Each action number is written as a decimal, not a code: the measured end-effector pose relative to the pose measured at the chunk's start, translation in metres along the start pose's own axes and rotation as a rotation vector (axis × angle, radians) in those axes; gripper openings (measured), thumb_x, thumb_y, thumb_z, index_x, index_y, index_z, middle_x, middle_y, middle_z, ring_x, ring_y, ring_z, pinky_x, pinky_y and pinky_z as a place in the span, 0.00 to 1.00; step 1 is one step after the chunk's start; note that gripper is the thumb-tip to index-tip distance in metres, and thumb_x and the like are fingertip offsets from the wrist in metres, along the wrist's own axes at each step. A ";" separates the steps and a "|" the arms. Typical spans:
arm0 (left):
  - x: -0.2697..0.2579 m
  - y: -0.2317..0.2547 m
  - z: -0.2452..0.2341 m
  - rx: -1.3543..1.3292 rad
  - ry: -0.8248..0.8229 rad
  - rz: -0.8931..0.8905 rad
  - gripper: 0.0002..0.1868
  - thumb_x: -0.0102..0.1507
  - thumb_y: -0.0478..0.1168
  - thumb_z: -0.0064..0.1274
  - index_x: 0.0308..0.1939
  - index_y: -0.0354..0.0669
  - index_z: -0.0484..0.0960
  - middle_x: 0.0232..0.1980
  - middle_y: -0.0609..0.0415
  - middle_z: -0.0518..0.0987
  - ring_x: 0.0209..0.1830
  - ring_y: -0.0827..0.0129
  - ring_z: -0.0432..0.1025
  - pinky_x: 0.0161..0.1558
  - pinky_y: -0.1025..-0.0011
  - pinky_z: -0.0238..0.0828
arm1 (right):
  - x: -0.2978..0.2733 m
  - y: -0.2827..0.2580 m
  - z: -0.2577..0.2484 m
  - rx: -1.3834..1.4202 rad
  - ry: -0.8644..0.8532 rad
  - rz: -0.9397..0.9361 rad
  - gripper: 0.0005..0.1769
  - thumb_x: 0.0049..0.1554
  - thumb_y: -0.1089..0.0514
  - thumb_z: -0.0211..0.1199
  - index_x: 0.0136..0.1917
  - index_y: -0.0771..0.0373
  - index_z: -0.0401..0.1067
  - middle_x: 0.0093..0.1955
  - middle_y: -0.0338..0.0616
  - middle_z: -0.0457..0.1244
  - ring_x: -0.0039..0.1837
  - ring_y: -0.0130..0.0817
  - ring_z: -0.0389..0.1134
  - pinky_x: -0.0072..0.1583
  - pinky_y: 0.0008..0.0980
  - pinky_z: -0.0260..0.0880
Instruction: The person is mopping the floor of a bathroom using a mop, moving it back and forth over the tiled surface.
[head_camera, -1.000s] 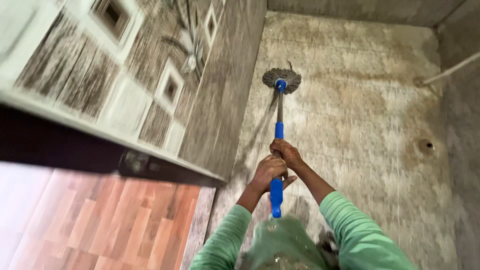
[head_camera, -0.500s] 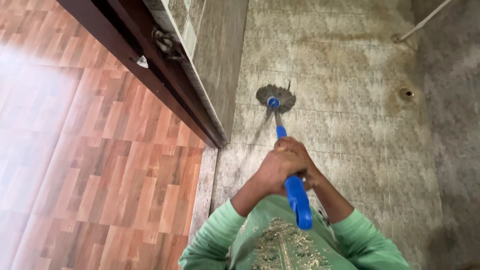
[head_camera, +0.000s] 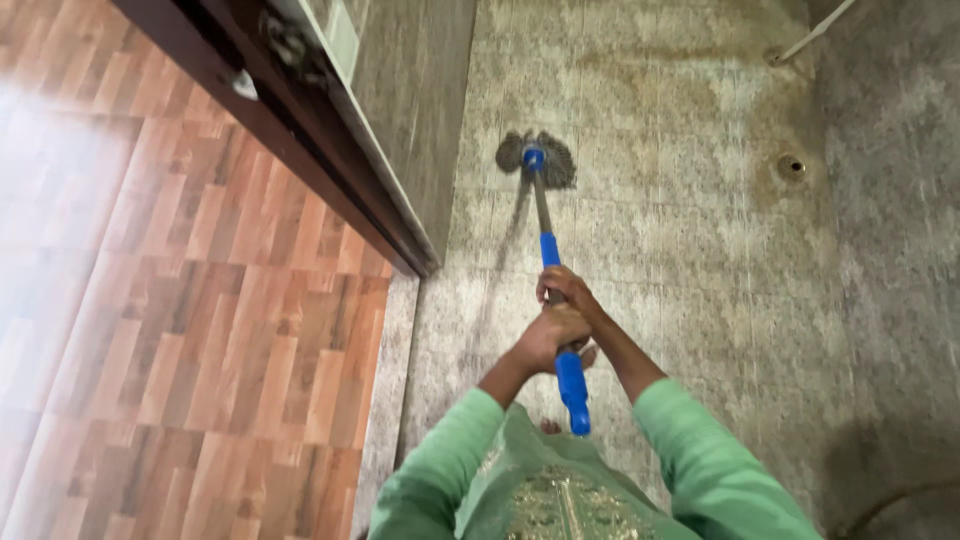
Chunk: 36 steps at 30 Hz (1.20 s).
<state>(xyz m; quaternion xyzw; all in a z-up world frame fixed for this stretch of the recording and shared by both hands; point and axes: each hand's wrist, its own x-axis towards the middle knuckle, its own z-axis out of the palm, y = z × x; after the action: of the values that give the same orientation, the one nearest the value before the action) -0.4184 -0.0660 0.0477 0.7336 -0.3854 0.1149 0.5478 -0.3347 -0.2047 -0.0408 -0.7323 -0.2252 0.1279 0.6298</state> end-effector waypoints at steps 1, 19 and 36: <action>-0.002 -0.001 0.005 0.019 -0.007 -0.005 0.14 0.54 0.39 0.61 0.23 0.42 0.69 0.26 0.52 0.72 0.29 0.54 0.70 0.37 0.59 0.65 | -0.001 0.003 0.003 0.342 0.070 0.234 0.04 0.52 0.59 0.60 0.40 0.61 0.70 0.39 0.44 0.63 0.46 0.38 0.63 0.50 0.36 0.64; 0.041 0.149 0.058 0.076 -0.112 -0.077 0.18 0.59 0.50 0.59 0.25 0.45 0.70 0.25 0.52 0.71 0.27 0.54 0.71 0.37 0.58 0.64 | -0.109 -0.061 0.013 0.161 0.190 -0.460 0.11 0.42 0.66 0.65 0.34 0.60 0.63 0.34 0.40 0.61 0.48 0.40 0.66 0.58 0.40 0.69; 0.143 -0.005 -0.032 0.093 0.207 0.050 0.17 0.56 0.42 0.64 0.22 0.44 0.70 0.23 0.54 0.71 0.24 0.59 0.69 0.33 0.64 0.62 | 0.096 -0.018 -0.036 0.172 0.121 -0.394 0.16 0.42 0.65 0.66 0.34 0.64 0.57 0.34 0.40 0.55 0.44 0.37 0.59 0.49 0.35 0.59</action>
<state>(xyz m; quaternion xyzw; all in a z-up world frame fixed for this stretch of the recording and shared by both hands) -0.3100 -0.1002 0.1404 0.7327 -0.3392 0.2214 0.5469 -0.2383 -0.1867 -0.0076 -0.6240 -0.3140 -0.0232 0.7152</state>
